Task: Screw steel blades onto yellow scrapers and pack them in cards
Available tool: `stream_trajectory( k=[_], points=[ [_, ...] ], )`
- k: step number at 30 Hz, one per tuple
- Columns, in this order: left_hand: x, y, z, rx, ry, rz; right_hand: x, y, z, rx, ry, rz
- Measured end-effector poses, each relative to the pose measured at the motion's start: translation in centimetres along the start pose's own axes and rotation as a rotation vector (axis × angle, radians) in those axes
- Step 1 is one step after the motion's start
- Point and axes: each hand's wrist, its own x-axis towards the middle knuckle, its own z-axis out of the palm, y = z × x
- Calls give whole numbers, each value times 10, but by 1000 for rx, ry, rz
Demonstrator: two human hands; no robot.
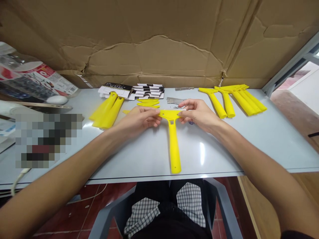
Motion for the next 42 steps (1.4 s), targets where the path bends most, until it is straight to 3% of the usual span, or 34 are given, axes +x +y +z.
stream_trajectory(
  k=[13,19,22,26,28,31,33,42],
  points=[
    [-3,3,2,61,-4,-80,1,3,-1,-41,-9,-17],
    [-4,7,3,93,23,-73,4,2,-8,-131,-117,-39],
    [-3,10,2,102,58,-58,4,-6,-18,-301,-50,-123],
    [-2,17,-2,130,104,-26,4,-16,-35,-869,189,-341],
    [-2,20,-5,148,125,-3,5,-16,-40,-1059,139,-352],
    [0,23,-9,161,149,23,6,-13,-42,-1178,-41,-272],
    [1,24,-12,159,165,33,7,-9,-43,-1228,-80,-242],
    [2,21,-9,152,167,25,22,2,-69,-1387,91,-232]
  ],
)
